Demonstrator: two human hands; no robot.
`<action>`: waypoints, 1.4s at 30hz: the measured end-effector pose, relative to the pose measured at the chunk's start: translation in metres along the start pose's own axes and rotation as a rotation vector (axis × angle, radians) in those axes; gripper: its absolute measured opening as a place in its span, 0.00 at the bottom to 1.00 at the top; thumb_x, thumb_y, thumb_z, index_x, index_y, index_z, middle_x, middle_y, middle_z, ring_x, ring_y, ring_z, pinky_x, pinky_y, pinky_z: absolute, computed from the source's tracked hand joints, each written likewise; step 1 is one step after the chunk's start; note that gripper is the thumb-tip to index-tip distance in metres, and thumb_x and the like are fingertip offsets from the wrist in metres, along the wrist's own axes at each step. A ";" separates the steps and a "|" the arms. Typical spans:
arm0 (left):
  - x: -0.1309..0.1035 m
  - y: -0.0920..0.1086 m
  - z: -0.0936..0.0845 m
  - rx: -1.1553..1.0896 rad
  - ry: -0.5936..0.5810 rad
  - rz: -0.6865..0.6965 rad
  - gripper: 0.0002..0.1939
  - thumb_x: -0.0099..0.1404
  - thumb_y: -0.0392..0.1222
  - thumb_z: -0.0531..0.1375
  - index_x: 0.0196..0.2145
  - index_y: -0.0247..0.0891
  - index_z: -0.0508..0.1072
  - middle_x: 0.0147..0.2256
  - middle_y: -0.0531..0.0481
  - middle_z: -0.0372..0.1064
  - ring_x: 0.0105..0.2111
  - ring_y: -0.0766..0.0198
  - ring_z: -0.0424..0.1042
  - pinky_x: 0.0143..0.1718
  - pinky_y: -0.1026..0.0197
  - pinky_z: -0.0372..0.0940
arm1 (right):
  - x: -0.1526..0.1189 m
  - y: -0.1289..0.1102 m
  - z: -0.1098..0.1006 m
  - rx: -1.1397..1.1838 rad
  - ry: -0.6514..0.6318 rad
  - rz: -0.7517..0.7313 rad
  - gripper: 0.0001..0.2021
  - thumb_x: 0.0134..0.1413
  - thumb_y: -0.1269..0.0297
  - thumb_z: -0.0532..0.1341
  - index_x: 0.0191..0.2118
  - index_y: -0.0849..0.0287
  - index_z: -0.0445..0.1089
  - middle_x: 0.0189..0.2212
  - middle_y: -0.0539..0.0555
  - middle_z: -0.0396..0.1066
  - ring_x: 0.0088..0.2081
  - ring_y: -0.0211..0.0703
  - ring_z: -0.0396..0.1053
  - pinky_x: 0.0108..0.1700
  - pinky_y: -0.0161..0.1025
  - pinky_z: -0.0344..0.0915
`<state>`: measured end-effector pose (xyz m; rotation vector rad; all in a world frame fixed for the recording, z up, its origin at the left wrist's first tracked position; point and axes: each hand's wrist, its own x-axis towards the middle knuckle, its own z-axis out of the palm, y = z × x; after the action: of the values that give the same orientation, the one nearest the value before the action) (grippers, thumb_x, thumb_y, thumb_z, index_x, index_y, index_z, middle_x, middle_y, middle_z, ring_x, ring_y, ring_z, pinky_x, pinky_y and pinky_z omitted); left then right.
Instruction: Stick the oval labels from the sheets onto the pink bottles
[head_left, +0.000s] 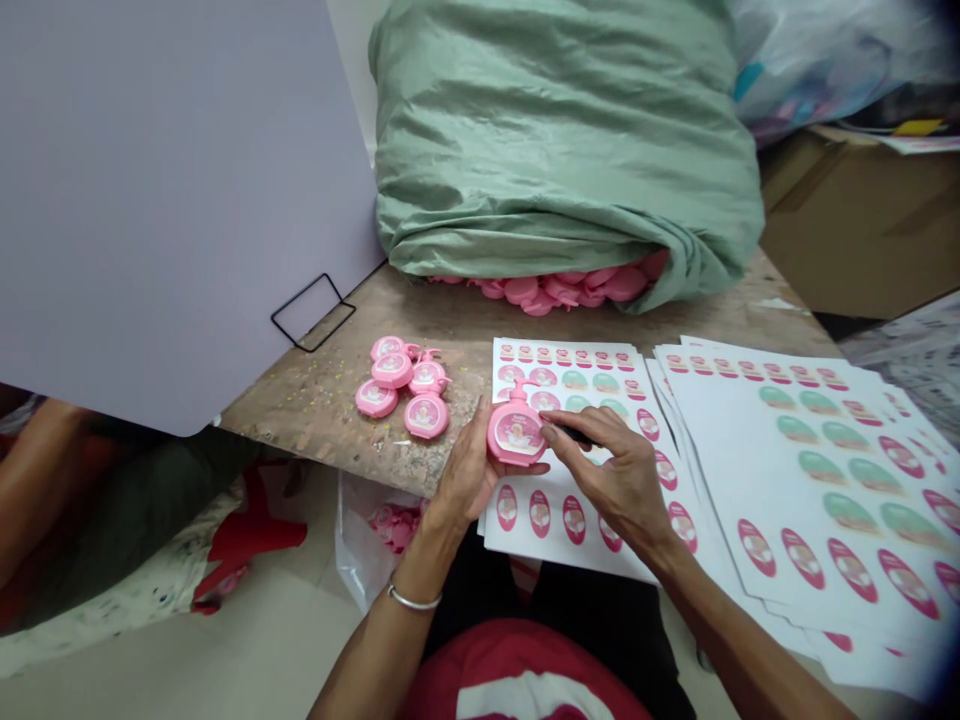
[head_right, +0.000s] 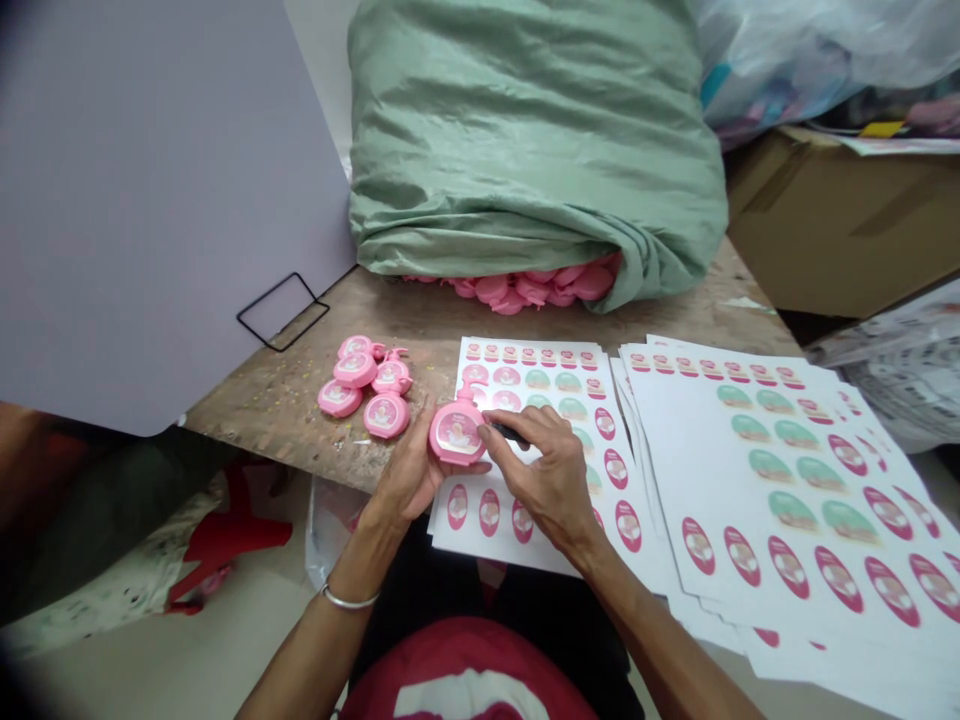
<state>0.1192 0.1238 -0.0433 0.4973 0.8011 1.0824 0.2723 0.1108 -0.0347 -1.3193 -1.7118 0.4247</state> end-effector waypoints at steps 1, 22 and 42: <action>0.000 0.000 0.000 -0.001 -0.001 0.000 0.21 0.66 0.54 0.55 0.44 0.33 0.75 0.43 0.39 0.74 0.44 0.51 0.73 0.40 0.50 0.75 | 0.000 0.000 0.000 -0.004 0.000 -0.006 0.08 0.57 0.60 0.62 0.40 0.57 0.76 0.28 0.52 0.72 0.30 0.41 0.63 0.35 0.42 0.62; -0.003 0.002 -0.001 0.012 -0.007 0.021 0.23 0.68 0.55 0.52 0.46 0.34 0.74 0.44 0.40 0.74 0.45 0.52 0.73 0.39 0.52 0.75 | 0.001 -0.005 0.000 -0.039 0.016 -0.052 0.08 0.56 0.62 0.63 0.40 0.57 0.75 0.27 0.52 0.71 0.29 0.41 0.62 0.34 0.42 0.62; -0.014 0.006 -0.001 0.110 -0.149 0.026 0.21 0.58 0.39 0.65 0.49 0.35 0.67 0.42 0.43 0.73 0.42 0.55 0.74 0.41 0.55 0.71 | 0.009 0.009 -0.010 -0.219 0.068 0.115 0.19 0.57 0.52 0.59 0.48 0.58 0.72 0.40 0.58 0.74 0.40 0.49 0.70 0.45 0.49 0.65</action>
<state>0.1116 0.1137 -0.0356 0.6755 0.7269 1.0157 0.2851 0.1199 -0.0317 -1.5781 -1.6667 0.2593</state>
